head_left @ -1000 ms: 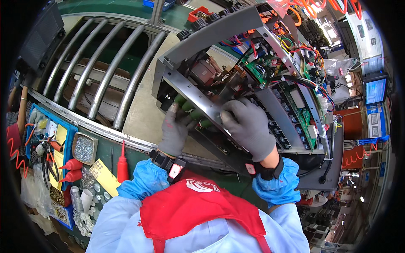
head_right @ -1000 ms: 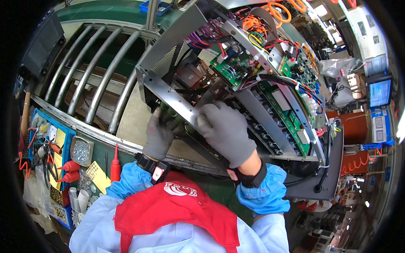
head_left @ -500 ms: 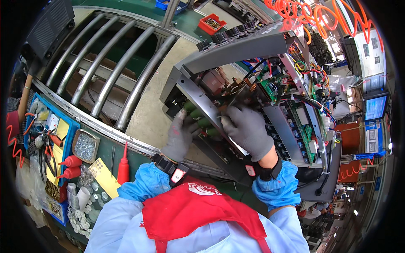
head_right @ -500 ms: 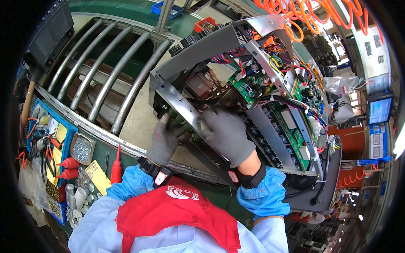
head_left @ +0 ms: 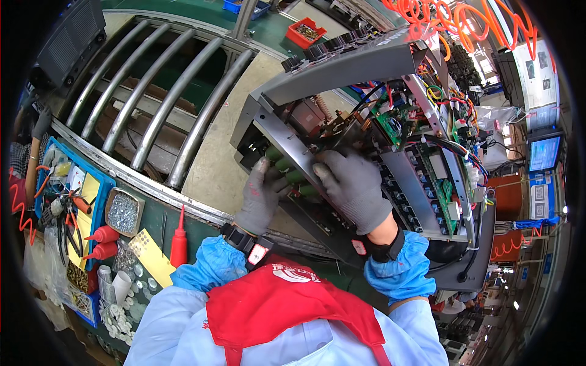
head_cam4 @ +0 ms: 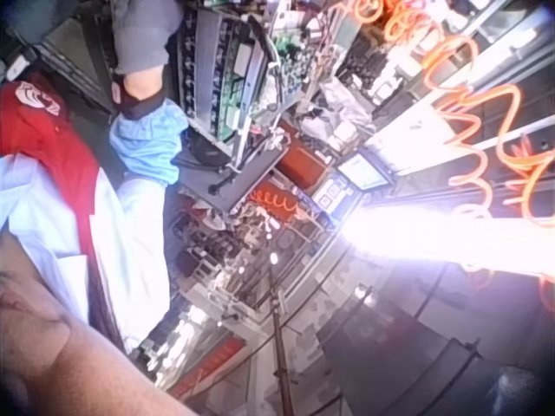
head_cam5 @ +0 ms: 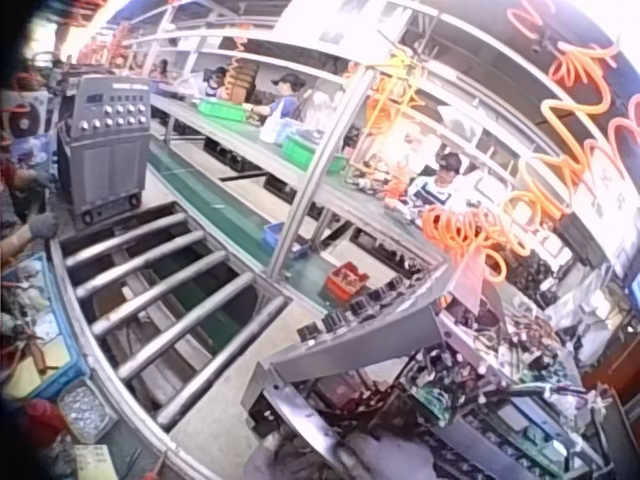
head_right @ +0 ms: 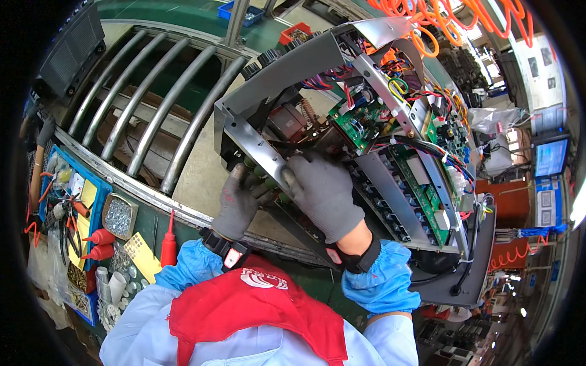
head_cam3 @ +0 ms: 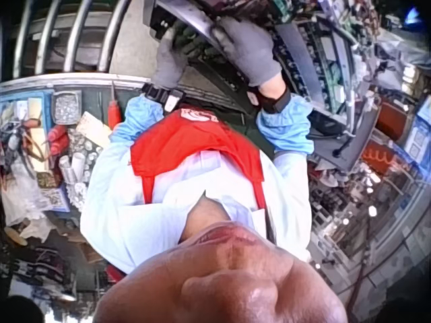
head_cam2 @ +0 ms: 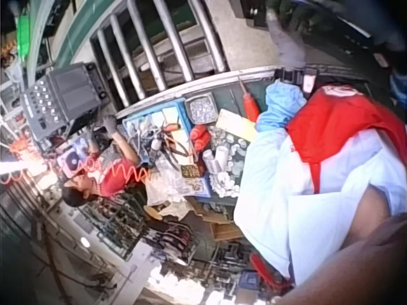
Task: Manually assemble and secure components inside a large electronic device on an assembly line.
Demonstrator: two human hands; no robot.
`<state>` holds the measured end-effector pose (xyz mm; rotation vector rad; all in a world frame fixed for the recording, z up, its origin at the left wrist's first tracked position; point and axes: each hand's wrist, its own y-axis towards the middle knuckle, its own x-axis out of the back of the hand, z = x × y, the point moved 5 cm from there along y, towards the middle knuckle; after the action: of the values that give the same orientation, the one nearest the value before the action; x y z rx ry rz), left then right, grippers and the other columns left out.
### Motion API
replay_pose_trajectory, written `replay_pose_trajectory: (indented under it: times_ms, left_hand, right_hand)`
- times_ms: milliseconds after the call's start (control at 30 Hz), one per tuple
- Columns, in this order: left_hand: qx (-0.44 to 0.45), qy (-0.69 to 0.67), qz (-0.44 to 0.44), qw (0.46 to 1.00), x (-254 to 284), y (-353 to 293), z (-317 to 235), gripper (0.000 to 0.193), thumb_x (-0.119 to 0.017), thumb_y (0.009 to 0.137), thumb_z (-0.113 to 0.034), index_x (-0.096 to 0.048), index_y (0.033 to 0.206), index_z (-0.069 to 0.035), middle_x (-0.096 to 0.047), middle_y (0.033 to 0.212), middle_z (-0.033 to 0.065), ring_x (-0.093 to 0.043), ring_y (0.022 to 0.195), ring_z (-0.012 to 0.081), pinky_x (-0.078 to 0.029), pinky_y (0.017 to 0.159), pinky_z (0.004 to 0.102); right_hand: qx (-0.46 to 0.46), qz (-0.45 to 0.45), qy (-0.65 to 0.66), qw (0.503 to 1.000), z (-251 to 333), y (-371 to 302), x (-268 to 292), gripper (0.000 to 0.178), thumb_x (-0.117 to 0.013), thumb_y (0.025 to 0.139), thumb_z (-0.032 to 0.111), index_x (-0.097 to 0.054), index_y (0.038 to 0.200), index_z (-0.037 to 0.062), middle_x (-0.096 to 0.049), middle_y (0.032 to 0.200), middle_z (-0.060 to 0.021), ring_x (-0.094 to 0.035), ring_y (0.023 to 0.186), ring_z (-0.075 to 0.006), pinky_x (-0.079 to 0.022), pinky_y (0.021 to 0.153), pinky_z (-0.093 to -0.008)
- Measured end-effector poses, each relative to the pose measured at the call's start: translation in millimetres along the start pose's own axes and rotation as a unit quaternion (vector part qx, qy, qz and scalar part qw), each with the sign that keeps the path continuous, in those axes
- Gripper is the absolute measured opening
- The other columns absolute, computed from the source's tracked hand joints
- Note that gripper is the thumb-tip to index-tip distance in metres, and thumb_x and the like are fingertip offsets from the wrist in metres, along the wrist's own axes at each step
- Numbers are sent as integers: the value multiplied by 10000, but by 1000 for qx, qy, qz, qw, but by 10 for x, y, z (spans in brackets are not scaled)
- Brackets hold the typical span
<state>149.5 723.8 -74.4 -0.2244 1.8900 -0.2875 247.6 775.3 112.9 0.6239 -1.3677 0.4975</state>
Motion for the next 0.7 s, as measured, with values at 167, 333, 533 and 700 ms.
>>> replay_pose_trajectory:
  times_ms: [167,333,533,700]
  left_hand:
    - [3,-2,-4,1000,14,-5,-13,589,-577,959,-577,-546,1364,-150,-611,1264,127,-613,1147,339,-482,979,528]
    - [2,-8,-12,1000,32,-1,-8,568,-578,960,-574,-555,1346,-157,-612,1264,115,-612,1140,340,-482,971,522]
    - [-4,1,-1,1000,9,-15,-3,581,-557,974,-567,-530,1381,-154,-600,1295,113,-611,1120,338,-482,967,509]
    - [-4,-8,7,1000,7,-47,8,566,-517,1005,-537,-502,1420,-154,-579,1341,110,-592,1158,317,-478,969,490]
  right_hand:
    - [-15,8,35,999,9,-88,68,218,-632,907,280,-688,989,86,-651,868,-154,-658,816,-370,-512,692,-501]
    - [-49,24,70,996,-31,-104,68,199,-603,912,243,-701,969,80,-672,861,-182,-655,808,-380,-508,701,-509]
    - [-40,8,50,998,-34,-51,-45,233,-630,913,293,-714,924,76,-658,815,-192,-649,790,-387,-501,688,-505]
    - [-50,29,-35,998,-41,-55,-99,253,-654,913,346,-717,930,102,-652,792,-173,-657,763,-362,-500,650,-493]
